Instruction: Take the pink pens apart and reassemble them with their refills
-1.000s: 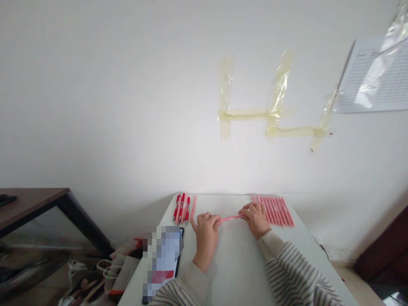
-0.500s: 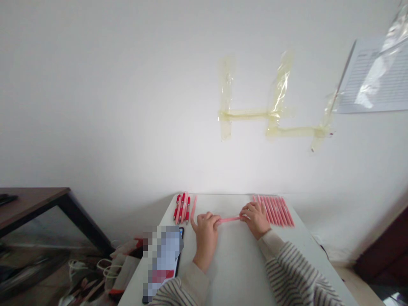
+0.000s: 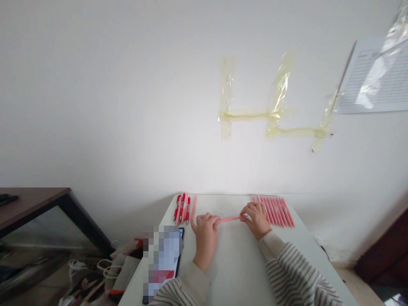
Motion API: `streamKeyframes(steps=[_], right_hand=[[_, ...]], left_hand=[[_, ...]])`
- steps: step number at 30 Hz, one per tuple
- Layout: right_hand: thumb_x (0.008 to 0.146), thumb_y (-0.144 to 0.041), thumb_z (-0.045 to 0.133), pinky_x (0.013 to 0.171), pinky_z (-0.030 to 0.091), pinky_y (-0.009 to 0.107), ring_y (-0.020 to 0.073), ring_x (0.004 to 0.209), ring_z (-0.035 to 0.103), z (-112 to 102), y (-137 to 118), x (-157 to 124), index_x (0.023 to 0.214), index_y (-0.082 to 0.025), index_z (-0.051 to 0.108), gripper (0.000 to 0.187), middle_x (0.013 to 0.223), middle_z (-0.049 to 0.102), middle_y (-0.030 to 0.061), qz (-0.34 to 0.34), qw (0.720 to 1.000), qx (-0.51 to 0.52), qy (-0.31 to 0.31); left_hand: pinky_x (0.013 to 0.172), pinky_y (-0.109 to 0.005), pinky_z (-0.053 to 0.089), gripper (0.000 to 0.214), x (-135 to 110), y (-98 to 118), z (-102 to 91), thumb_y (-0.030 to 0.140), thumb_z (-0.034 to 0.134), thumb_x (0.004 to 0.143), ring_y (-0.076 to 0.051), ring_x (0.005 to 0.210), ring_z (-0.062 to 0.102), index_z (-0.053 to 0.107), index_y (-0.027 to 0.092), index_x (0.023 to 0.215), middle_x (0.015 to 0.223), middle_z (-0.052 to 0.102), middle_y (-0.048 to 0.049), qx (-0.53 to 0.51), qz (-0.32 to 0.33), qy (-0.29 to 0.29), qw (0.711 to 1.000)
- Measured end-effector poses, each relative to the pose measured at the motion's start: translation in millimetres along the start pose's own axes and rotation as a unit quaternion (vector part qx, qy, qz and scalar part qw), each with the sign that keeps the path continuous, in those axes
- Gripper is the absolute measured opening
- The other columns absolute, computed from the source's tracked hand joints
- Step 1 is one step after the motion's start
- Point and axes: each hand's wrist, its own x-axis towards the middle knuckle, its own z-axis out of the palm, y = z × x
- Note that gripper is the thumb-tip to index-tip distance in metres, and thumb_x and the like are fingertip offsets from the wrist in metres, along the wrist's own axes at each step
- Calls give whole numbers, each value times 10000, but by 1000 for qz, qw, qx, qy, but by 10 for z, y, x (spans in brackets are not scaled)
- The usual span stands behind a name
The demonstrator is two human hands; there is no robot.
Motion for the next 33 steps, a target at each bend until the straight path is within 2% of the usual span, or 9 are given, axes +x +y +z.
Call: streamKeyframes(steps=[7,11,16,25,27,31,33], right_hand=[[882,-345,680,1025,350,517,293,1130,524,-1,12,-26,1114,-312,704,236,1087,694,48,-2,1000,-6,-27],[916,-329,630,1032,352,531,289,1135,517,48,23,-39,1058,-323,728,172,1075,698,48,4,1000,-9,-27],[901,-281,635,1034,359,519,276,1134,517,52,51,-3,947,-311,720,101,1041,704,29,0,998,1,-57],[883,-292,651,1031,352,501,278,1130,525,6,47,7,922,-276,686,55,1026,700,35,-7,998,12,-54],[880,-325,660,1027,357,500,282,1130,526,9,49,3,952,-277,690,91,1044,700,40,-8,998,11,-54],[879,-426,670,1012,376,500,290,1132,521,36,63,-13,1130,-304,689,279,1090,698,52,-4,999,7,-45],[905,-436,640,1011,377,500,288,1136,517,51,72,-19,1099,-322,714,237,1089,699,48,-5,999,4,-42]], left_hand=[[1038,-485,287,163,-5,4,-13,255,603,885,-215,998,528,740,341,898,910,678,15,-8,8,28,1000],[1038,-483,293,161,-2,9,-15,237,608,876,-212,996,527,736,334,889,906,672,12,-12,12,34,999],[1034,-514,282,197,-9,11,-10,202,593,871,-215,976,531,739,334,887,888,672,4,-19,14,33,999],[1057,-545,247,184,-10,19,-28,234,580,892,-219,982,526,736,332,905,912,694,6,-16,7,14,1000],[1072,-541,236,173,-10,31,-41,242,586,888,-213,984,526,736,328,892,915,694,10,-21,6,13,1000],[1083,-535,225,159,-7,51,-67,246,597,876,-217,1006,524,730,332,879,928,694,19,-30,3,15,999],[1081,-533,223,167,-5,58,-77,245,584,882,-222,1015,521,727,330,885,936,695,18,-33,2,10,999]])
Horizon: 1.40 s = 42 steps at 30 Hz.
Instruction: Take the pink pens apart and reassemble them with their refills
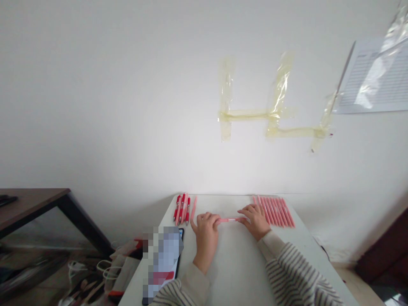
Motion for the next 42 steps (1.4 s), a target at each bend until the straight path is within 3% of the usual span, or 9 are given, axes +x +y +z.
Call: streamKeyframes(steps=[4,11,18,21,26,33,38,42], right_hand=[[922,-400,624,1012,381,499,280,1132,518,4,12,13,915,-318,748,148,1066,700,37,-20,1000,-4,-16],[868,-322,692,1029,386,501,269,1146,536,-46,-27,35,892,-275,678,55,1025,699,22,-8,1000,3,-22],[951,-382,575,1123,258,618,257,1101,582,-42,-65,2,1161,-325,671,237,1047,724,39,-11,999,11,-33],[976,-374,533,1140,224,636,251,1085,593,-32,-79,-8,1140,-334,696,236,1018,728,39,-24,999,-3,-33],[949,-321,573,1108,291,599,249,1070,597,-59,-95,14,1015,-319,722,163,977,709,29,-28,999,-2,-31],[891,-188,590,895,497,369,210,971,611,-42,-49,35,1007,-233,685,157,988,667,54,-48,991,114,-56],[964,-277,515,957,472,418,228,1001,619,-13,-42,22,1254,-247,636,315,1021,679,74,-55,992,96,-53],[1005,-319,461,1019,407,458,215,997,628,-19,-49,25,1095,-280,715,272,978,692,51,-63,996,53,-45]], left_hand=[[1088,-533,202,164,-5,7,-5,261,574,888,-226,1013,514,729,315,882,937,691,7,-4,0,-4,1000],[1086,-537,205,181,-13,-5,8,253,576,885,-222,990,524,739,331,895,917,694,11,10,-3,3,1000],[1067,-503,244,196,1,-20,10,207,556,889,-218,1017,513,719,312,912,951,692,12,2,4,-1,1000],[1058,-494,259,186,6,-2,0,209,559,889,-220,1020,514,717,307,905,952,690,12,4,0,-5,1000],[1019,-472,300,187,4,15,-14,241,554,895,-220,986,525,728,309,906,926,687,2,11,-1,-7,1000],[849,-364,395,213,34,-57,31,240,505,915,-219,923,531,718,251,916,919,675,-38,-31,22,-26,999],[845,-357,415,237,47,-63,32,221,476,926,-212,917,534,711,245,918,926,676,-38,-52,29,-22,998],[840,-363,424,243,48,-48,19,238,475,929,-211,908,538,718,245,924,922,675,-45,-57,33,-17,998]])
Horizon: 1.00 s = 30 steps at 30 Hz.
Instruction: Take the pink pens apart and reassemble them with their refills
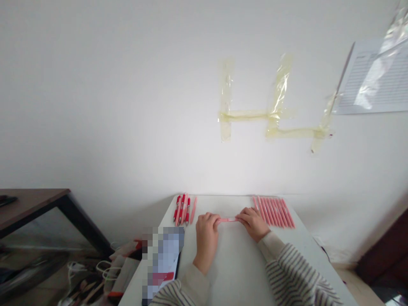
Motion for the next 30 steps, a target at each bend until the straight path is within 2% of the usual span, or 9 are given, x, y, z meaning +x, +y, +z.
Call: streamKeyframes(steps=[2,6,12,15,19,23,27,30], right_hand=[[1003,-353,482,1004,406,447,210,974,624,-1,-1,4,1009,-277,730,260,957,691,45,0,1000,-11,10],[993,-376,506,933,434,410,223,991,602,5,-9,8,985,-272,718,237,1002,694,52,6,999,-17,27],[992,-339,513,986,421,441,231,1000,593,8,-31,7,989,-266,702,202,979,713,38,11,1000,-16,22],[962,-280,557,991,427,448,246,1040,578,2,-25,4,1049,-269,707,173,1008,709,51,6,1000,-13,21],[906,-207,615,999,425,471,260,1061,556,-3,-10,-1,1166,-294,690,284,1021,695,52,15,999,-24,21],[894,-298,649,995,431,483,274,1077,537,18,12,-8,1162,-304,703,273,1049,674,64,22,999,-30,23],[947,-397,568,980,440,481,281,1088,516,58,38,-21,1217,-285,681,313,1073,662,82,41,998,-34,29],[990,-377,485,998,422,482,277,1103,502,74,45,-27,1041,-283,736,273,1061,667,70,55,997,-45,27]], left_hand=[[835,-370,427,252,-2,4,-2,243,468,929,-214,906,539,719,242,927,923,674,-50,-3,1,-4,1000],[834,-368,431,252,-8,1,3,239,463,926,-218,907,548,715,245,924,926,674,-49,2,2,-10,1000],[840,-353,432,224,-8,-9,9,233,487,919,-213,907,561,710,251,920,926,684,-41,17,0,-5,1000],[828,-343,429,212,-10,-11,13,231,498,919,-209,898,556,709,255,912,921,688,-32,20,2,-7,1000],[825,-336,427,202,-10,-15,19,211,513,911,-203,896,555,710,258,911,918,689,-28,21,3,-7,1000],[822,-331,429,199,-5,-26,30,219,517,915,-199,893,558,712,253,908,920,689,-29,17,5,-6,1000],[833,-336,426,191,-2,-50,51,228,521,918,-202,901,555,712,244,913,924,689,-30,14,5,-6,1000],[839,-339,421,190,-6,-64,64,221,521,917,-205,910,554,710,240,927,931,686,-31,14,1,-6,1000]])
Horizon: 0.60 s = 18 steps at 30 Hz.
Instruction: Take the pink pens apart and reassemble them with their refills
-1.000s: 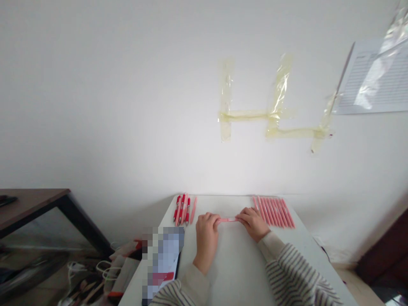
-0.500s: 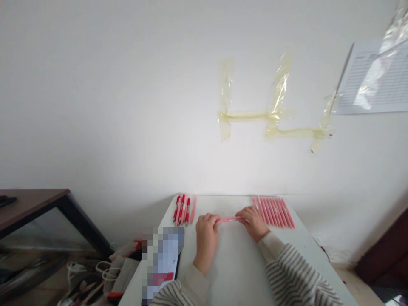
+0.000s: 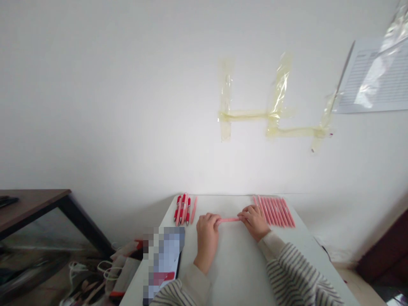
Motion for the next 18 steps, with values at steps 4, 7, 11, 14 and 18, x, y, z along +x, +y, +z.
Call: streamKeyframes(steps=[4,7,11,14,18], right_hand=[[983,-342,507,1030,390,485,268,1125,503,-8,-1,10,925,-275,725,235,1055,683,50,1,1000,-6,-12],[949,-338,572,1041,373,491,269,1136,509,-21,-7,25,959,-275,702,145,1046,693,38,9,1000,6,-21],[881,-263,650,1042,366,490,266,1127,526,-37,-36,24,938,-262,684,67,1019,697,32,26,999,21,-26],[864,-240,656,1027,384,469,266,1129,524,-50,-58,8,961,-250,693,104,1031,695,52,36,999,29,-6],[858,-314,686,1025,378,497,282,1117,519,-65,-58,-2,1138,-279,691,282,1021,709,51,20,999,39,-24]], left_hand=[[841,-348,411,199,-4,0,-1,248,509,929,-211,909,549,709,242,929,936,684,-32,7,-7,-4,1000],[842,-348,407,209,0,6,-11,245,499,932,-212,913,544,708,243,939,943,684,-34,10,-11,-10,1000],[841,-344,405,213,3,14,-23,232,499,927,-211,917,543,712,240,943,941,682,-40,13,-12,-13,1000],[830,-342,403,219,4,17,-23,238,499,927,-212,909,546,717,243,939,929,684,-39,17,-14,-13,1000],[834,-344,401,223,5,13,-13,239,498,929,-213,912,547,720,248,950,932,683,-37,22,-16,-16,999]])
